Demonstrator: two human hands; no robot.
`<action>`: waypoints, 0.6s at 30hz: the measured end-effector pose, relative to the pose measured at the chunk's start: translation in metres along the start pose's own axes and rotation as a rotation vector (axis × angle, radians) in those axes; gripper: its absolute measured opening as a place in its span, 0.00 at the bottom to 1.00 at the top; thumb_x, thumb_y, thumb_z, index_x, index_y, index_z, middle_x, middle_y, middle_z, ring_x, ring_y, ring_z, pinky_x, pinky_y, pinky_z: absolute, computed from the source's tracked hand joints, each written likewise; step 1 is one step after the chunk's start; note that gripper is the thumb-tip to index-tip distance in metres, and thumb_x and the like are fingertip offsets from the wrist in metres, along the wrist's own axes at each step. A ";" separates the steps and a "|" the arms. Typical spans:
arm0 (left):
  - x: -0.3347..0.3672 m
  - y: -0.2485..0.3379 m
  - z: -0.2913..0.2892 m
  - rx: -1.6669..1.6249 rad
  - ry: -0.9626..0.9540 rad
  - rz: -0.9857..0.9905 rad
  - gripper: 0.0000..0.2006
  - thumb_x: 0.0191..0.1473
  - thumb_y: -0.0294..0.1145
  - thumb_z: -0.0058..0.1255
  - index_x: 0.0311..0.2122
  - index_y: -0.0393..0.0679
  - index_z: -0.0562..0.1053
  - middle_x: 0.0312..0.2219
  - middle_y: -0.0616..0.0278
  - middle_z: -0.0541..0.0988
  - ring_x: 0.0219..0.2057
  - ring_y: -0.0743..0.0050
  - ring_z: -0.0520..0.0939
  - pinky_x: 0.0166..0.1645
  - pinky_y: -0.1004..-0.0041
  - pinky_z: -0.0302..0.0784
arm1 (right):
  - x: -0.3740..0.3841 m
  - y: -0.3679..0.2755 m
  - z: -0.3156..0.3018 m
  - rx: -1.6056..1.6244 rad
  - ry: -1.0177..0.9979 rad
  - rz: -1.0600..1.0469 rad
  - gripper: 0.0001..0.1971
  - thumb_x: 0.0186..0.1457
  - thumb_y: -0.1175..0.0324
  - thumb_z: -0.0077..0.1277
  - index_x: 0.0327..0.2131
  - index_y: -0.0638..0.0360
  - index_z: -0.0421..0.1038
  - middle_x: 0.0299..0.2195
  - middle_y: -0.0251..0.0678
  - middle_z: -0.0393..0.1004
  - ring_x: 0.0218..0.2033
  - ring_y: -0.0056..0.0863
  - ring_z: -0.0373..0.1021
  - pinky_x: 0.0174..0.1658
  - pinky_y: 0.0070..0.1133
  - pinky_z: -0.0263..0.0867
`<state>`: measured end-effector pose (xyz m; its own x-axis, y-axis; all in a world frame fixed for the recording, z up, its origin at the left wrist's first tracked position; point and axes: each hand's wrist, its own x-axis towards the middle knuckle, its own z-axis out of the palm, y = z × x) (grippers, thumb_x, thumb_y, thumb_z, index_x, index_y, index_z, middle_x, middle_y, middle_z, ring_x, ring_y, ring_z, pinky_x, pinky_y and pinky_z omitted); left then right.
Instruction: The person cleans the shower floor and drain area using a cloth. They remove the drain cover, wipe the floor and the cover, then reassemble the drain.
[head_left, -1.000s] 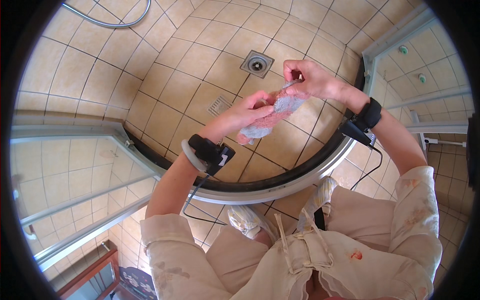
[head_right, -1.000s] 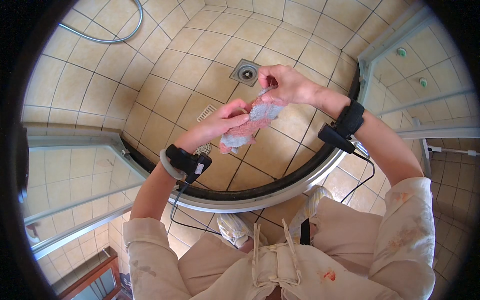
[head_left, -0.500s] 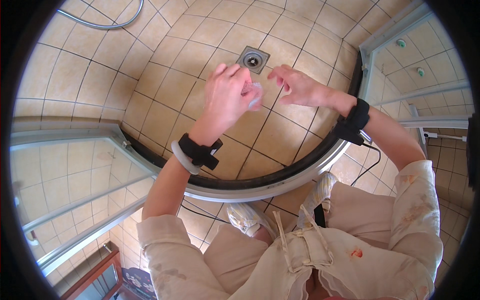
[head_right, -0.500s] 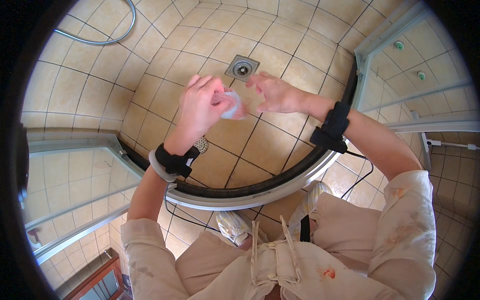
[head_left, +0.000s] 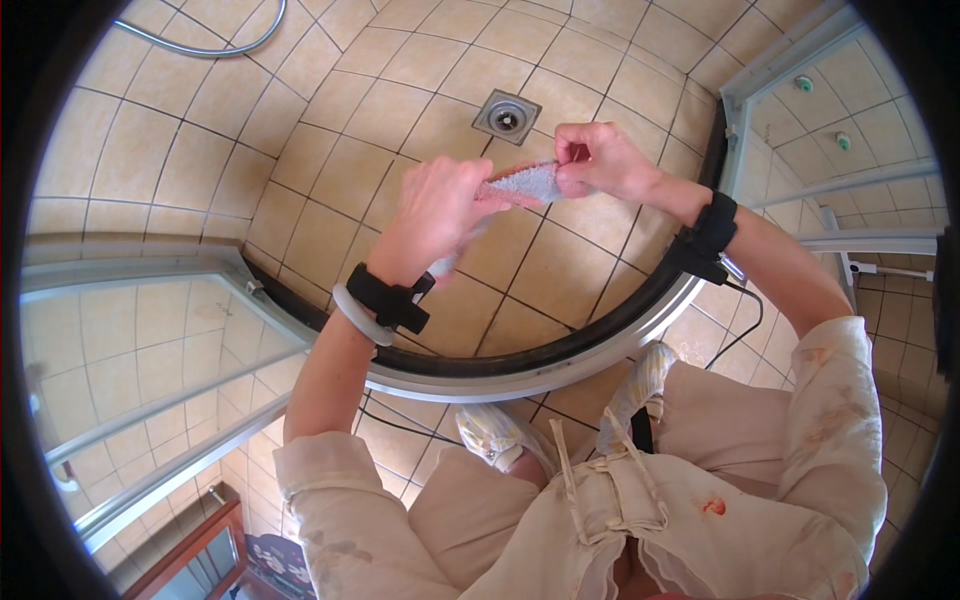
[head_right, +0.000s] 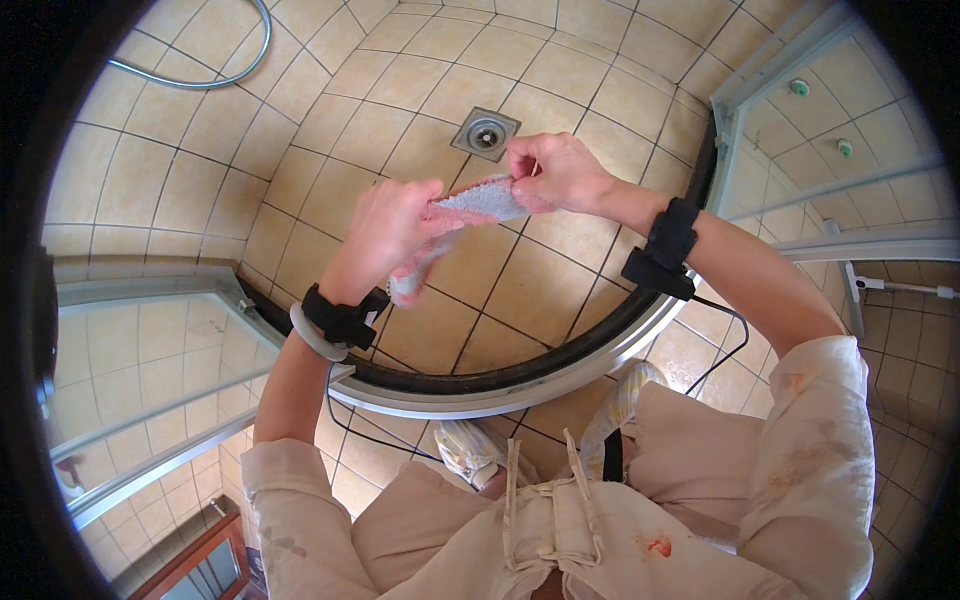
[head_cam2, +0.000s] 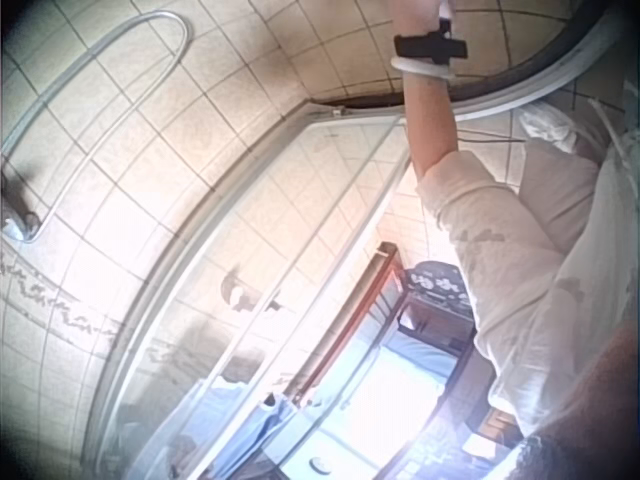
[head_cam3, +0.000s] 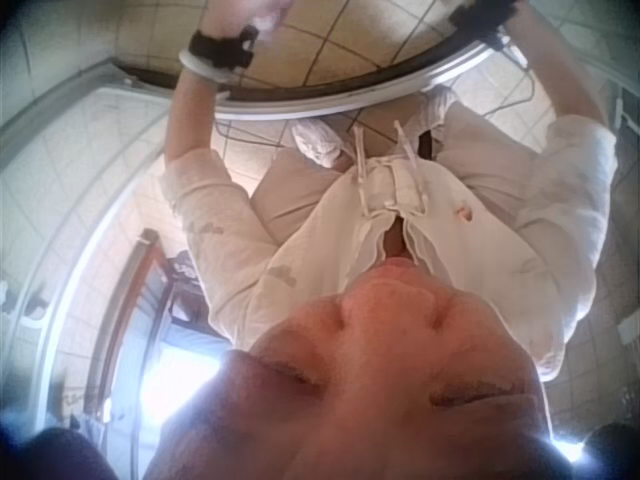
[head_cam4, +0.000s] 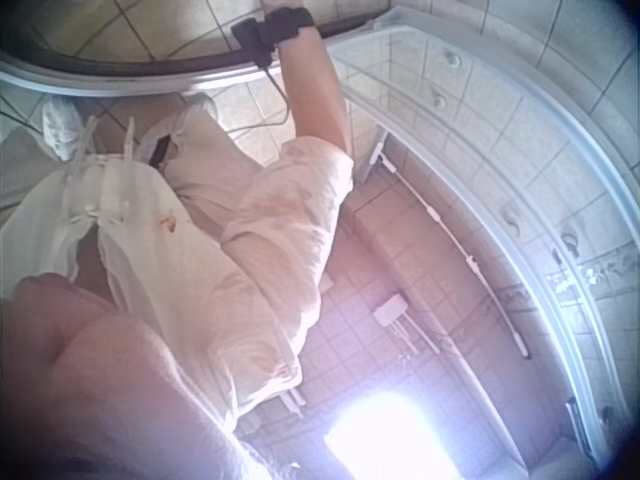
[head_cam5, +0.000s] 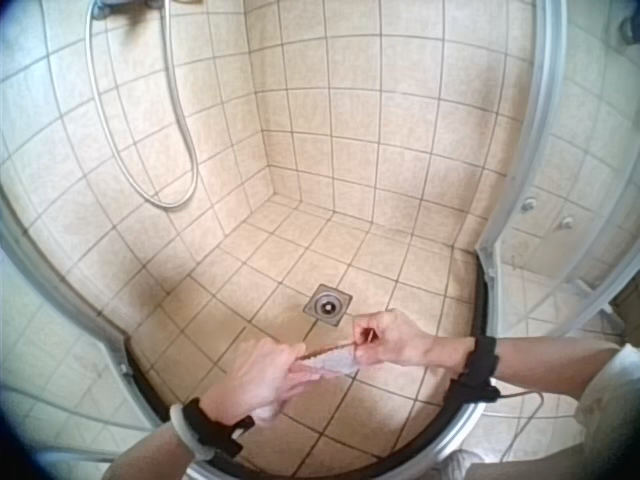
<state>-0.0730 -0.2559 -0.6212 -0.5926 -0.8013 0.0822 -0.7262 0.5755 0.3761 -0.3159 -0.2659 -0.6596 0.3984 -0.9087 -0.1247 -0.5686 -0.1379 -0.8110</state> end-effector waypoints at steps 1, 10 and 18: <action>-0.001 0.001 0.000 -0.013 0.003 0.007 0.18 0.38 0.43 0.62 0.17 0.43 0.66 0.13 0.58 0.73 0.18 0.56 0.75 0.21 0.65 0.66 | -0.001 0.000 -0.001 0.001 0.000 -0.022 0.07 0.38 0.75 0.54 0.25 0.60 0.67 0.19 0.33 0.71 0.23 0.24 0.70 0.29 0.22 0.66; 0.004 0.016 -0.002 -0.336 0.029 0.068 0.17 0.34 0.32 0.64 0.20 0.43 0.64 0.20 0.61 0.64 0.24 0.63 0.69 0.28 0.70 0.66 | -0.007 -0.003 0.022 0.363 -0.096 -0.055 0.04 0.46 0.75 0.49 0.29 0.62 0.68 0.38 0.38 0.69 0.39 0.26 0.68 0.43 0.22 0.64; 0.001 0.020 0.001 -0.485 -0.064 0.268 0.13 0.35 0.29 0.63 0.31 0.45 0.74 0.28 0.63 0.64 0.32 0.66 0.70 0.36 0.72 0.69 | -0.003 -0.005 0.023 0.138 -0.066 -0.085 0.08 0.47 0.73 0.48 0.33 0.61 0.71 0.32 0.36 0.72 0.35 0.26 0.69 0.40 0.22 0.65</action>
<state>-0.0884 -0.2449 -0.6150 -0.7656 -0.6169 0.1825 -0.3124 0.6044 0.7328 -0.2975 -0.2533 -0.6685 0.4898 -0.8676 -0.0862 -0.4286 -0.1536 -0.8903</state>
